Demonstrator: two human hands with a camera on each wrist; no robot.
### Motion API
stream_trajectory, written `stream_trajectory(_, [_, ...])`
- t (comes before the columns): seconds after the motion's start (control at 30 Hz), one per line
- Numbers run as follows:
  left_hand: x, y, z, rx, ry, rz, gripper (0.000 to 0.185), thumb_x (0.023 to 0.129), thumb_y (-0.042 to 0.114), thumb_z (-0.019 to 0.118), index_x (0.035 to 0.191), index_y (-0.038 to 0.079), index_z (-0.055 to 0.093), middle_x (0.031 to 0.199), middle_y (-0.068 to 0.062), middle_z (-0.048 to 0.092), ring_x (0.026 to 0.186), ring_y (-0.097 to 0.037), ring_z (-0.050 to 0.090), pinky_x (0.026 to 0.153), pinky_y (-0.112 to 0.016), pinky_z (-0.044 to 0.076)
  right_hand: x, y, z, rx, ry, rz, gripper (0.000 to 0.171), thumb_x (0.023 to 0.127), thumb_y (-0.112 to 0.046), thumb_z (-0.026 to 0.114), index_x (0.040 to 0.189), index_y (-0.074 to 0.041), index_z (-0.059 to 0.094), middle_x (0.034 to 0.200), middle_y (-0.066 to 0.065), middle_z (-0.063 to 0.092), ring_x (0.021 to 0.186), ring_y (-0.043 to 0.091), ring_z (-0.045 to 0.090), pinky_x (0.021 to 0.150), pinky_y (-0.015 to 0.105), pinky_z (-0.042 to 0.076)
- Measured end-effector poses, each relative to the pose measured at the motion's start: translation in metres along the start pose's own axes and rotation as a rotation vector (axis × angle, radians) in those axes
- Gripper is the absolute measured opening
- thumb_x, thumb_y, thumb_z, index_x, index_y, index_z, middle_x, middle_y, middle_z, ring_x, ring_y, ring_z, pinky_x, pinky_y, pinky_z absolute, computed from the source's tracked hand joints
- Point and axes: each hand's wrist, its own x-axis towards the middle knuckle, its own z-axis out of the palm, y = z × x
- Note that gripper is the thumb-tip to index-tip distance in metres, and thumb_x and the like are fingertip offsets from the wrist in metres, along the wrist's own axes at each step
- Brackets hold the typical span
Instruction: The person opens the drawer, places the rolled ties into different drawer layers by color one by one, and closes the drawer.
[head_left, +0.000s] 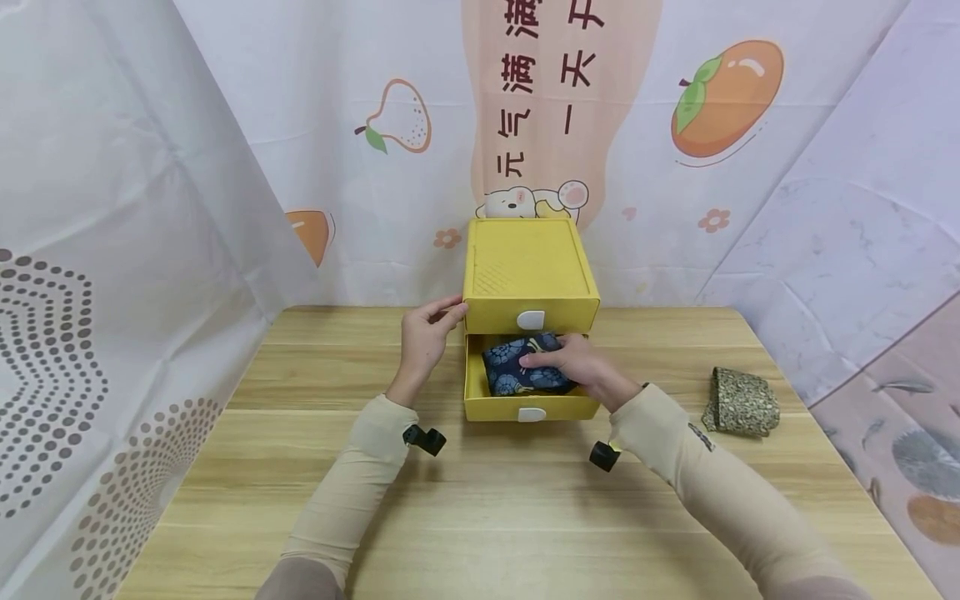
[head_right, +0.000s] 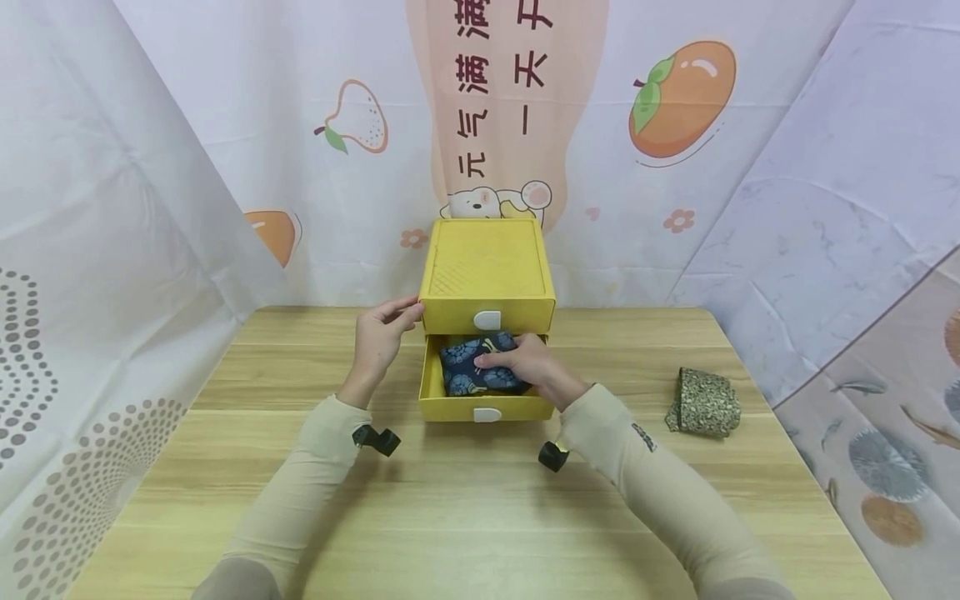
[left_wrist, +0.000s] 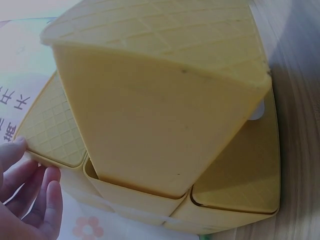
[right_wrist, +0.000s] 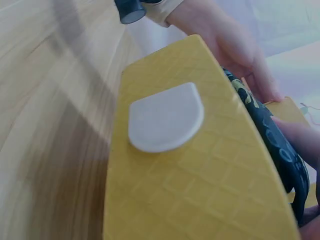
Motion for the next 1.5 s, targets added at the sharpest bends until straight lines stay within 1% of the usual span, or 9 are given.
stream_trajectory(0.23, [0.013, -0.028, 0.002, 0.004, 0.008, -0.013, 0.03, 0.09, 0.013, 0.07, 0.115, -0.004, 0.07, 0.11, -0.025, 0.07, 0.097, -0.042, 0.067, 0.085, -0.053, 0.054, 0.004, 0.003, 0.005, -0.027, -0.004, 0.04, 0.055, 0.081, -0.029, 0.08, 0.122, 0.001, 0.058, 0.114, 0.012, 0.066, 0.098, 0.02, 0.061, 0.09, 0.031, 0.05])
stream_trajectory(0.4, [0.015, -0.034, 0.002, -0.014, 0.016, -0.009, 0.03, 0.088, 0.02, 0.074, 0.112, 0.002, 0.073, 0.109, -0.02, 0.072, 0.094, -0.036, 0.069, 0.083, -0.047, 0.056, 0.008, 0.005, 0.007, -0.108, 0.03, 0.048, 0.059, 0.079, -0.03, 0.082, 0.122, 0.002, 0.057, 0.116, 0.014, 0.063, 0.1, 0.023, 0.058, 0.09, 0.033, 0.049])
stream_trajectory(0.63, [0.014, -0.034, 0.001, -0.012, 0.017, 0.021, 0.029, 0.088, 0.023, 0.074, 0.109, 0.004, 0.074, 0.106, -0.019, 0.073, 0.091, -0.035, 0.069, 0.075, -0.032, 0.057, 0.009, 0.005, 0.008, -0.304, 0.053, -0.019, 0.077, 0.078, -0.038, 0.081, 0.132, 0.005, 0.048, 0.133, 0.019, 0.054, 0.112, 0.027, 0.05, 0.101, 0.042, 0.044])
stream_trajectory(0.8, [0.014, -0.033, 0.001, -0.024, 0.014, 0.018, 0.03, 0.088, 0.021, 0.074, 0.111, 0.002, 0.073, 0.109, -0.02, 0.072, 0.093, -0.036, 0.069, 0.08, -0.038, 0.058, 0.003, 0.0, 0.006, -0.503, 0.086, -0.093, 0.082, 0.08, -0.046, 0.078, 0.138, 0.001, 0.043, 0.138, 0.021, 0.053, 0.117, 0.031, 0.053, 0.104, 0.047, 0.044])
stream_trajectory(0.97, [0.007, -0.015, 0.001, 0.006, 0.013, -0.001, 0.028, 0.09, 0.013, 0.07, 0.113, -0.004, 0.071, 0.11, -0.024, 0.071, 0.093, -0.035, 0.069, 0.085, -0.046, 0.057, -0.003, -0.004, 0.003, -0.624, 0.113, -0.142, 0.072, 0.082, -0.046, 0.075, 0.13, 0.001, 0.049, 0.121, 0.021, 0.061, 0.102, 0.028, 0.057, 0.091, 0.042, 0.05])
stream_trajectory(1.1, [0.001, -0.001, -0.001, 0.013, 0.006, 0.001, 0.027, 0.091, 0.01, 0.069, 0.112, -0.006, 0.07, 0.109, -0.025, 0.071, 0.094, -0.038, 0.068, 0.084, -0.044, 0.057, -0.007, -0.007, 0.001, -0.675, 0.144, -0.158, 0.048, 0.083, -0.044, 0.075, 0.093, -0.001, 0.057, 0.079, 0.01, 0.057, 0.072, 0.022, 0.053, 0.062, 0.032, 0.046])
stream_trajectory(1.23, [0.0, -0.001, -0.001, 0.017, 0.006, 0.003, 0.027, 0.091, 0.01, 0.069, 0.112, -0.006, 0.07, 0.107, -0.025, 0.071, 0.091, -0.034, 0.069, 0.082, -0.045, 0.057, -0.013, -0.009, -0.002, -0.732, 0.174, -0.201, 0.044, 0.083, -0.04, 0.076, 0.066, -0.009, 0.049, 0.06, -0.002, 0.036, 0.055, 0.015, 0.039, 0.049, 0.025, 0.031])
stream_trajectory(1.37, [0.0, 0.0, -0.001, 0.022, 0.009, 0.0, 0.026, 0.091, 0.011, 0.069, 0.112, -0.005, 0.071, 0.107, -0.024, 0.071, 0.085, -0.022, 0.069, 0.08, -0.04, 0.057, -0.018, -0.009, -0.006, -0.764, 0.181, -0.242, 0.037, 0.084, -0.033, 0.076, 0.067, -0.007, 0.056, 0.058, -0.002, 0.041, 0.054, 0.015, 0.04, 0.05, 0.025, 0.032])
stream_trajectory(1.5, [-0.001, 0.002, -0.001, 0.016, 0.004, 0.001, 0.026, 0.091, 0.01, 0.069, 0.112, -0.005, 0.071, 0.11, -0.024, 0.071, 0.091, -0.033, 0.069, 0.08, -0.035, 0.058, -0.024, -0.009, -0.011, -0.773, 0.171, -0.284, 0.03, 0.084, -0.029, 0.076, 0.084, 0.001, 0.069, 0.069, 0.005, 0.06, 0.062, 0.018, 0.051, 0.057, 0.03, 0.044])
